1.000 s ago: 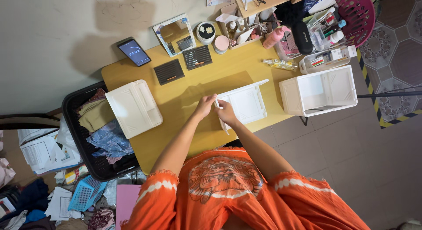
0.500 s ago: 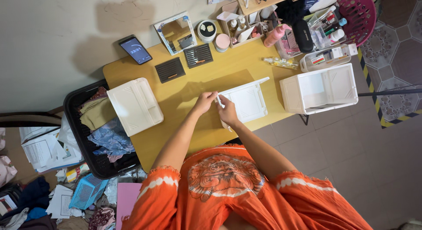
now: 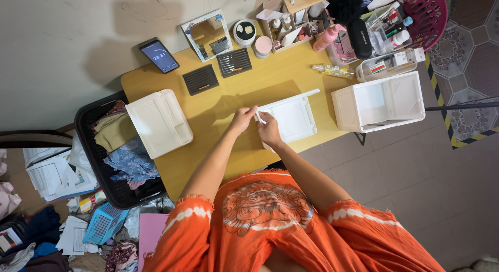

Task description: The person assembles two white plastic storage containers by folding and interlocking their side panels. They then place a metal grid insert into one container and set it aside, before repeating the assembly process with a second container.

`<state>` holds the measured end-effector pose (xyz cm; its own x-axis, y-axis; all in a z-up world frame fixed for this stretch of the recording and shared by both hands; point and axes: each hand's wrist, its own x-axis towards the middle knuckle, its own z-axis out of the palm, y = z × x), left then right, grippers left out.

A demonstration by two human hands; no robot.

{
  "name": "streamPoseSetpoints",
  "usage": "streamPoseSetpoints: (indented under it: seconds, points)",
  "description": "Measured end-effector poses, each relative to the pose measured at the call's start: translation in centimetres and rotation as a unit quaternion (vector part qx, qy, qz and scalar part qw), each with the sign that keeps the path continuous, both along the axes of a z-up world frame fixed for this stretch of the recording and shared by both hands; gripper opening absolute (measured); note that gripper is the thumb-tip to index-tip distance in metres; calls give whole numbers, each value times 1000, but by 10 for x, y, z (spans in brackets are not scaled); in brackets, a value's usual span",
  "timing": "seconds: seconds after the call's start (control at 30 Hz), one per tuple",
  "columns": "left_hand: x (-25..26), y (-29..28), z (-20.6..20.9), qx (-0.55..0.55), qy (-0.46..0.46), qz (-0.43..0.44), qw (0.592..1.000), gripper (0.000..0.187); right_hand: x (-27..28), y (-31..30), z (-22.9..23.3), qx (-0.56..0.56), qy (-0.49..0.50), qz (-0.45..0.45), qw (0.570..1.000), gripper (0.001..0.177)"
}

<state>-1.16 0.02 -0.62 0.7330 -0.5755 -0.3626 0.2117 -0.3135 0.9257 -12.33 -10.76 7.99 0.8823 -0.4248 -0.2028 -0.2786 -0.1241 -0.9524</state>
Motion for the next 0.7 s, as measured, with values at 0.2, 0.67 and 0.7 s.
streamPoseSetpoints:
  seconds: [0.2, 0.67, 0.7]
  points:
    - [-3, -2, -6, -19, 37, 15, 999, 56, -3, 2, -1, -49, -11, 20, 999, 42]
    - [-40, -28, 62, 79, -104, 112, 985, 26, -35, -39, -45, 4, 7, 50, 999, 59]
    - [-43, -29, 64, 100, -107, 121, 982, 25, -41, -46, -54, -14, 24, 21, 999, 58]
